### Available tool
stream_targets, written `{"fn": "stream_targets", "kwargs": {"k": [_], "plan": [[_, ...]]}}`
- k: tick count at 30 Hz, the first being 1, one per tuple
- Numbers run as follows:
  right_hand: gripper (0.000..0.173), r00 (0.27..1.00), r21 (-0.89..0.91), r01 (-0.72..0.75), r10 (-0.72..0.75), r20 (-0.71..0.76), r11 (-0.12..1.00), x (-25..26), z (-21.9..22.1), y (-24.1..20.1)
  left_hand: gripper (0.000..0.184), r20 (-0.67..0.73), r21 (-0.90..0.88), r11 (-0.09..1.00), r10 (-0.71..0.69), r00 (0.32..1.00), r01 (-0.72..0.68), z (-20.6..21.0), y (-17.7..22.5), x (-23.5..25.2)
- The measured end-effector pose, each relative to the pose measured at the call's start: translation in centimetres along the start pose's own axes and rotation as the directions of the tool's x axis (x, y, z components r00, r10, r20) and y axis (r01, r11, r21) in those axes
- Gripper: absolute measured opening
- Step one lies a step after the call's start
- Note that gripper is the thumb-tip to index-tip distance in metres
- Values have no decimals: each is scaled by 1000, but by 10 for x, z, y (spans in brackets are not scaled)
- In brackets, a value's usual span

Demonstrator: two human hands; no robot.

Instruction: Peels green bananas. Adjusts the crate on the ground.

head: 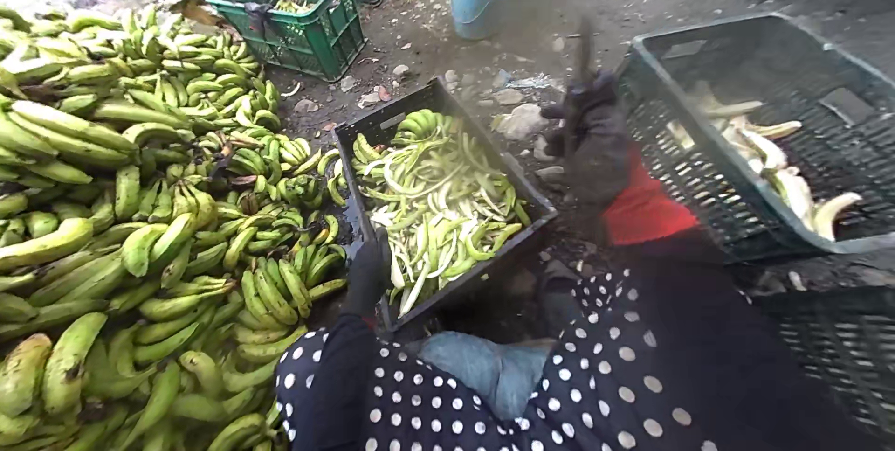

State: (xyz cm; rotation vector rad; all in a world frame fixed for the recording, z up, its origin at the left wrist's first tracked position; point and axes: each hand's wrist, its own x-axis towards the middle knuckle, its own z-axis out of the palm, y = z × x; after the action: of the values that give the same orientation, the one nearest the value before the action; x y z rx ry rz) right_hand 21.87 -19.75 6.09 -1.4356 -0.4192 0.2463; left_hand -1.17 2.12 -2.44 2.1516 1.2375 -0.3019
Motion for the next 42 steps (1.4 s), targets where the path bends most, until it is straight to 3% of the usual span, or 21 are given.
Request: {"fn": "stream_targets", "kwargs": {"k": [2,4,6,7,8,10,12,13,15,17,19,21,22,24,27,29,30,33,36,39,42], "plan": [[40,989,95,90,-78,-122,991,-7,-36,-24,57,-13,-384,912,154,988,-147,16,26,-4],[41,980,123,96,-72,-185,988,-25,-72,-42,54,19,-825,515,439,898,-234,21,84,-10],[42,963,202,145,-92,-252,969,-42,-106,-47,54,-12,-974,174,609,793,-148,14,163,-29],[42,949,245,203,-129,-288,948,-50,-122,-45,53,-54,-980,110,659,751,-166,12,190,-37],[44,939,272,246,-159,-304,930,-57,-137,-44,53,-100,-962,116,693,714,-247,14,206,-40],[48,924,274,274,-173,-340,922,-68,-160,-42,54,-159,-769,336,724,671,-545,24,204,-40],[56,938,292,222,-122,-325,930,-75,-176,-43,63,-150,-241,659,700,698,-712,31,170,-40],[58,949,274,172,-85,-302,946,-80,-183,-45,69,-127,-13,787,611,782,-617,36,147,-36],[61,932,173,-34,93,-350,984,-91,-182,-63,80,-53,230,924,326,944,-306,44,98,-22],[51,913,73,-173,187,-362,982,-96,-173,-86,85,29,326,943,55,998,-61,53,59,-15],[57,939,149,-141,180,-294,979,-96,-180,-82,85,115,309,948,-115,987,75,71,36,-10],[77,999,251,-10,0,43,968,-89,-216,-45,75,125,232,966,-142,982,110,95,30,2],[83,999,283,3,-17,46,959,-85,-211,-40,80,66,191,970,-163,984,148,107,33,8],[76,994,240,28,-2,-110,970,-82,-186,-42,93,-29,82,971,-223,974,225,120,57,18],[68,996,191,18,-34,81,981,-77,-195,-31,92,-9,50,986,-162,987,162,123,87,19],[71,989,161,-134,143,-43,978,-81,-163,-61,85,22,64,996,-60,998,58,124,100,19],[76,986,202,-118,139,-91,972,-79,-154,-63,83,32,72,997,-14,999,12,126,105,22],[62,997,403,55,-72,26,913,-74,-159,-48,80,49,47,995,87,995,-89,127,114,26],[54,991,398,110,-131,26,911,-76,-154,-55,78,-7,68,987,148,989,-148,126,108,16],[55,999,353,-50,50,7,934,-57,-145,-63,82,-75,246,953,200,977,-176,142,97,-5],[29,965,121,-260,252,74,958,-24,-148,-42,73,-40,371,913,197,980,-168,156,91,-13]]}}
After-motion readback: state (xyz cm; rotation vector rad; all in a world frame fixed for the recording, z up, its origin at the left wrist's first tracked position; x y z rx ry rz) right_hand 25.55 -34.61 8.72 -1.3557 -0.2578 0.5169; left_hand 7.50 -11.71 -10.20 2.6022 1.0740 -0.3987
